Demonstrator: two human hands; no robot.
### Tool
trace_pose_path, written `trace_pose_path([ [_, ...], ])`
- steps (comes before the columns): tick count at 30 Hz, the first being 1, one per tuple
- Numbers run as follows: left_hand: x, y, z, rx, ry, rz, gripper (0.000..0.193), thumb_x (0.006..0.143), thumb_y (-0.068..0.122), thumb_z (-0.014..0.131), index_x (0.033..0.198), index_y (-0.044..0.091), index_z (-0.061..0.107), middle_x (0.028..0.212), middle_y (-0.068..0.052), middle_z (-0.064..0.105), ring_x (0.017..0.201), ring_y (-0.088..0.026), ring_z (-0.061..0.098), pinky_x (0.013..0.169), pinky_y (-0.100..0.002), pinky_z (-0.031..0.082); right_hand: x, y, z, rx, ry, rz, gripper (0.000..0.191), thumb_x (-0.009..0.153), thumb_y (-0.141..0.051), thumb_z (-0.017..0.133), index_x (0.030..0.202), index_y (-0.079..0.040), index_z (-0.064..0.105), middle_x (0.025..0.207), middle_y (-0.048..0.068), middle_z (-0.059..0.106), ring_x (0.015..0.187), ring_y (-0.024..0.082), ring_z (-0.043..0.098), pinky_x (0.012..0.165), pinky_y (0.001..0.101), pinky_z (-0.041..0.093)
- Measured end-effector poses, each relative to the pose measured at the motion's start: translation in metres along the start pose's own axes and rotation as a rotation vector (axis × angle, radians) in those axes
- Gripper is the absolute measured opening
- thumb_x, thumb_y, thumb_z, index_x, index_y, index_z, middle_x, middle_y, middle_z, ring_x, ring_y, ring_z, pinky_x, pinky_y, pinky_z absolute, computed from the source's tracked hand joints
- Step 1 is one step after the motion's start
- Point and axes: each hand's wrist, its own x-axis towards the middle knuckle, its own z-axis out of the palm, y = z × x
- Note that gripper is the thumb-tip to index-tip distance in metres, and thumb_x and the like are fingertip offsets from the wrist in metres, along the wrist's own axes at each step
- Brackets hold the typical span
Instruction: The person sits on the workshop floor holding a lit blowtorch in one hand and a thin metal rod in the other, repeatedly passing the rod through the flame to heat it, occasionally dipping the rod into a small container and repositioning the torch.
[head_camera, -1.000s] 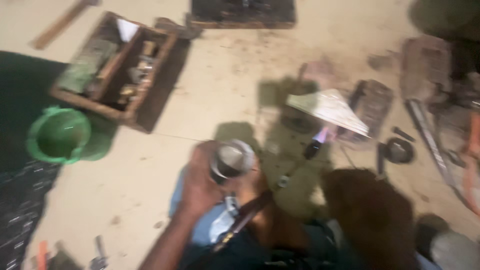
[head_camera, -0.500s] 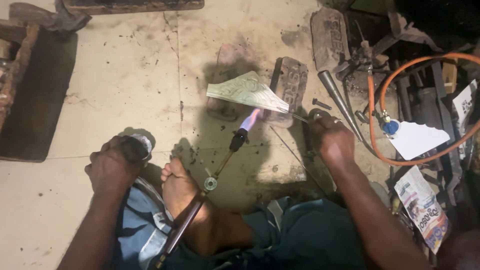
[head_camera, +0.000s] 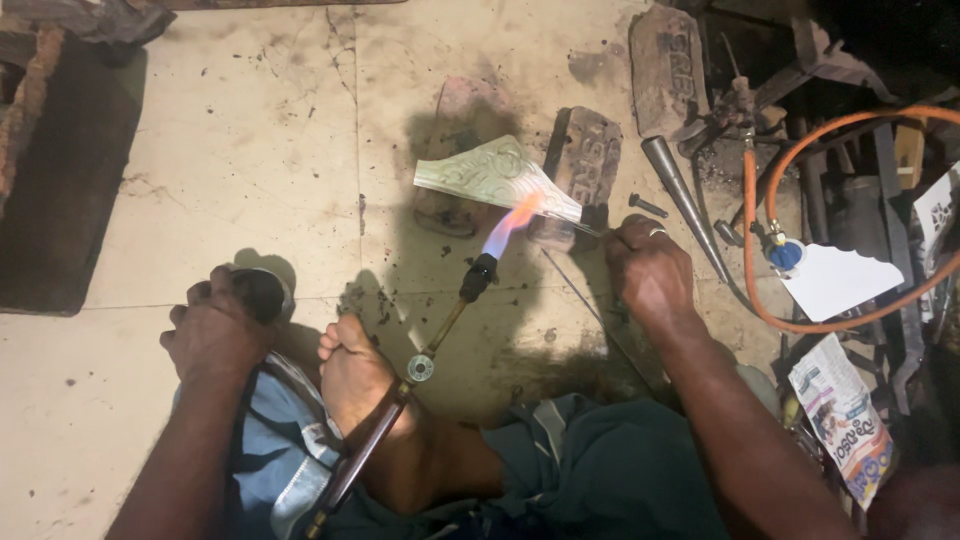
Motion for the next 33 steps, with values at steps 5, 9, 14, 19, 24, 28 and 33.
trace_pose_path([
  [5,-0.003,0.002,-0.002,0.031,0.034,0.0,0.113,0.064,0.049,0.093,0.158,0.022,0.035,0.155,-0.015,0.042,0.135,-0.044,0.045,0.099,-0.061,0.044,0.006,-0.005,-0.007,-0.019,-0.057,0.051,0.01,0.093,-0.011,0.066,0.095,-0.009,0.077,0.096,0.009,0.072,0.082,0.031,0.07,0.072,0.043,0.057],
  [9,-0.026,-0.015,0.009,-0.023,0.556,0.248,0.09,0.079,0.05,0.083,0.15,0.004,0.053,0.15,-0.025,0.05,0.138,-0.05,0.039,0.102,-0.062,0.038,-0.008,0.003,-0.019,-0.045,-0.063,0.105,0.011,0.092,-0.01,0.066,0.097,-0.01,0.076,0.096,0.009,0.072,0.083,0.032,0.069,0.071,0.0443,0.057],
  [14,-0.114,-0.039,0.041,-0.493,0.271,0.297,0.035,0.1,0.039,0.062,0.118,0.01,0.069,0.099,-0.019,0.073,0.089,-0.039,0.071,0.077,-0.05,0.056,-0.077,-0.006,-0.016,0.185,-0.03,0.167,0.021,0.087,-0.007,0.063,0.107,-0.011,0.071,0.106,0.013,0.071,0.093,0.036,0.07,0.076,0.0446,0.056],
  [19,-0.153,-0.015,0.069,-0.214,-0.066,0.461,0.064,0.088,0.056,0.064,0.136,0.015,0.056,0.093,-0.017,0.072,0.076,-0.04,0.073,0.064,-0.053,0.058,-0.111,-0.039,0.019,0.307,-0.333,0.148,0.03,0.082,-0.009,0.063,0.11,-0.011,0.073,0.104,0.018,0.072,0.091,0.039,0.07,0.078,0.0469,0.056],
  [24,-0.148,-0.009,0.072,-0.131,-0.094,0.484,0.05,0.089,0.041,0.062,0.133,0.018,0.055,0.085,-0.017,0.073,0.079,-0.041,0.072,0.069,-0.055,0.057,-0.089,-0.06,0.001,0.373,-0.386,0.174,0.032,0.086,-0.009,0.068,0.119,-0.012,0.072,0.103,0.017,0.073,0.09,0.036,0.072,0.084,0.0467,0.056],
  [28,-0.152,-0.003,0.072,-0.384,-0.067,0.666,0.04,0.083,0.032,0.072,0.116,0.013,0.061,0.083,-0.021,0.072,0.079,-0.046,0.068,0.066,-0.057,0.054,-0.071,-0.13,-0.054,0.755,-0.266,0.613,0.035,0.094,-0.021,0.067,0.127,-0.011,0.067,0.098,0.015,0.074,0.084,0.027,0.077,0.074,0.0396,0.061],
  [33,-0.143,0.048,0.082,-0.476,-0.309,0.636,0.04,0.082,0.021,0.063,0.122,0.015,0.061,0.088,-0.021,0.071,0.083,-0.041,0.069,0.068,-0.054,0.054,-0.025,-0.193,-0.079,0.605,-0.026,0.301,0.058,0.086,-0.033,0.074,0.134,-0.005,0.058,0.085,0.017,0.07,0.073,0.037,0.071,0.064,0.0477,0.056],
])
